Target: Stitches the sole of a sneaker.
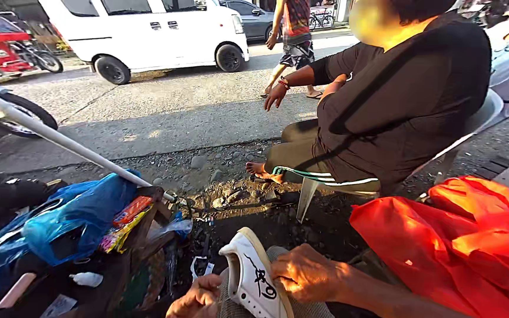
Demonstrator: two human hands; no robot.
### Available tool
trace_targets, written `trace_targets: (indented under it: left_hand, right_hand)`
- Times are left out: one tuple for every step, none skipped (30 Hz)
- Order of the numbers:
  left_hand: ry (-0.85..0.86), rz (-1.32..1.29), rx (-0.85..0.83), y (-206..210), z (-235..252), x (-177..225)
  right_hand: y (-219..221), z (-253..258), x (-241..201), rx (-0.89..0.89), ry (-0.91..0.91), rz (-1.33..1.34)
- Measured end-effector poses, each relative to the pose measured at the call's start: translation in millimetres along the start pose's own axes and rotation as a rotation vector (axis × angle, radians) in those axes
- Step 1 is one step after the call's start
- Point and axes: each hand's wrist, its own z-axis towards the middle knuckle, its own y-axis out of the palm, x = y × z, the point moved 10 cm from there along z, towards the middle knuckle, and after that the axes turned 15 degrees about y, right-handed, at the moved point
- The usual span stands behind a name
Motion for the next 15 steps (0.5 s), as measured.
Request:
trace_targets:
  left_hand:
    - [0.034, -0.205, 0.059, 4, -1, -1]
    - [0.056, -0.425, 0.114, 12, 0, -2]
    - [0.059, -0.62, 0.183, 22, 1, -7]
    - [0.055, -0.754, 0.275, 27, 1, -15]
    - [0.057, -0.805, 0.383, 28, 2, -25]
    - [0.046, -0.749, 0.494, 24, 3, -35]
    - [0.02, -0.606, 0.576, 18, 1, -44]
    - [-0.001, -0.404, 0.592, 14, 0, -50]
    - [-0.006, -0.17, 0.553, 14, 2, -51]
    - [0.008, 0.08, 0.469, 18, 6, -48]
    - [0.039, 0.325, 0.344, 26, 10, -41]
    - [0.094, 0.512, 0.22, 38, 14, -35]
    - [0.159, 0.63, 0.125, 48, 16, -31]
    - [0.194, 0.661, 0.058, 55, 17, -31]
    - [0.206, 0.639, 0.02, 59, 17, -31]
  right_hand:
    - [1, 0, -1, 0.015, -0.015, 0.002]
    - [1, 0, -1, 0.035, -0.032, 0.001]
    - [1, 0, -1, 0.051, -0.039, 0.0]
    - [1, -1, -1, 0.055, -0.033, 0.003]
    - [1, -2, 0, 0.061, -0.025, 0.004]
    - [2, -3, 1, 0.079, -0.02, -0.002]
    - [2, -3, 1, 0.097, -0.022, -0.01]
    - [2, -4, 1, 0.116, -0.023, -0.015]
    - [1, -5, 2, 0.139, -0.028, -0.02]
    - [0, -5, 3, 0.17, -0.036, -0.027]
    - [0, -6, 4, 0.197, -0.042, -0.033]
    - [-1, -6, 4, 0.214, -0.041, -0.036]
    - [-1, -7, 4, 0.22, -0.037, -0.037]
    - [-1, -7, 4, 0.219, -0.032, -0.04]
    - [-1, -7, 4, 0.222, -0.03, -0.041]
